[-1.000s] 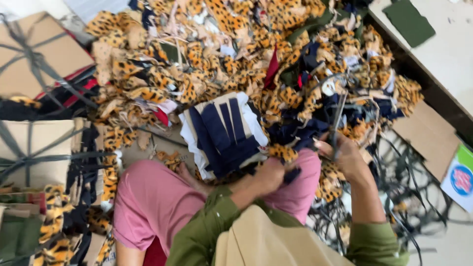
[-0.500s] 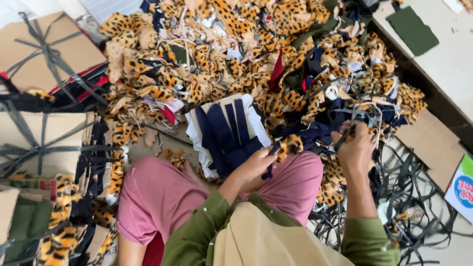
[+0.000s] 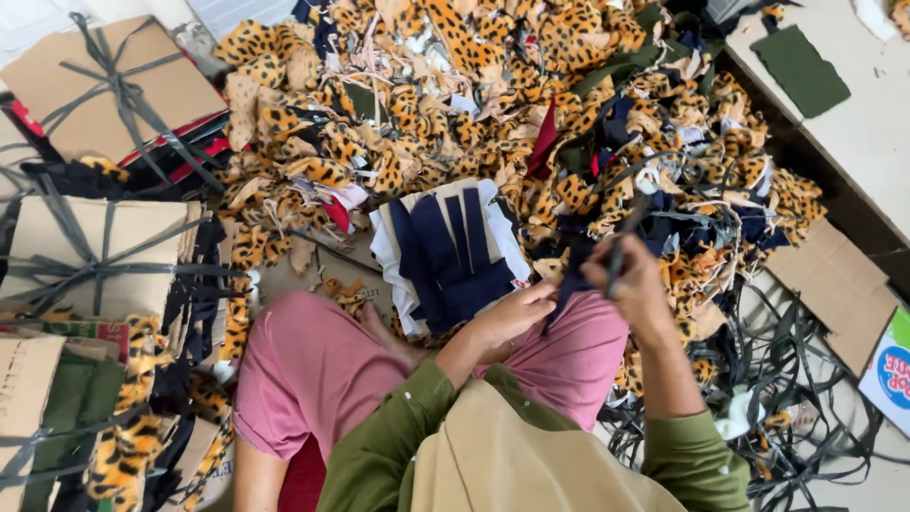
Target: Cutting strips of dark blue fabric from a stack using scissors while sitting on the floor
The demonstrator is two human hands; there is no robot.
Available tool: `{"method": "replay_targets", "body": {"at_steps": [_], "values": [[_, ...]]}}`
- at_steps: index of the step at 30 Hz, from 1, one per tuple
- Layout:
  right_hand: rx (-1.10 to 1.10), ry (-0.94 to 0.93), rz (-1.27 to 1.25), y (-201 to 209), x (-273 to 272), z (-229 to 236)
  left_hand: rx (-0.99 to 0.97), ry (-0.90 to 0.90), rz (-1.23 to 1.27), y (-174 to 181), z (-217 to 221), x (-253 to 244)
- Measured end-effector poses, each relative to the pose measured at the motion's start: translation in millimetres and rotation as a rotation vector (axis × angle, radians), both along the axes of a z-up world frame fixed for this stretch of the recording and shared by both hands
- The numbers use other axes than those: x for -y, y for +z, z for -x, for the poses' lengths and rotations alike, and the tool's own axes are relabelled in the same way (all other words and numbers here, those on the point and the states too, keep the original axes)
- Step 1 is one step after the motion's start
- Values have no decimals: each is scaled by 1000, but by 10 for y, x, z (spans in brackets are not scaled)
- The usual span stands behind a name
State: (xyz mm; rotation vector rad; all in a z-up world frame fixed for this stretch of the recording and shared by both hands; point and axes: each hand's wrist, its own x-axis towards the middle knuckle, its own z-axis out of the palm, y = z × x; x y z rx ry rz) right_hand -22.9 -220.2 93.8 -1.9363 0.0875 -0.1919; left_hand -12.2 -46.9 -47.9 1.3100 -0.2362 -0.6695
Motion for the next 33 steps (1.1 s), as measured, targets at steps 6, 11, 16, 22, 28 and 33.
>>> {"method": "replay_targets", "body": {"at_steps": [6,11,16,22,28,33], "values": [[183,-162,354,306,149,131,37,-69,-66,280,53,-206],[285,42,751,-986,232,565,-464,12,88,-259,118,-92],[198,113,571,-1797,-23,1157,-564,-30,82,-808,199,19],[137,16,306,-1019,-514,1158,-453,-77,255,-583,253,-45],[38,-251,-260,-704,-290,1042,-254,-51,320,-23,164,-303],[-383,-405,-549,-608,-317,798,-51,-29,151,162,141,-351]]}}
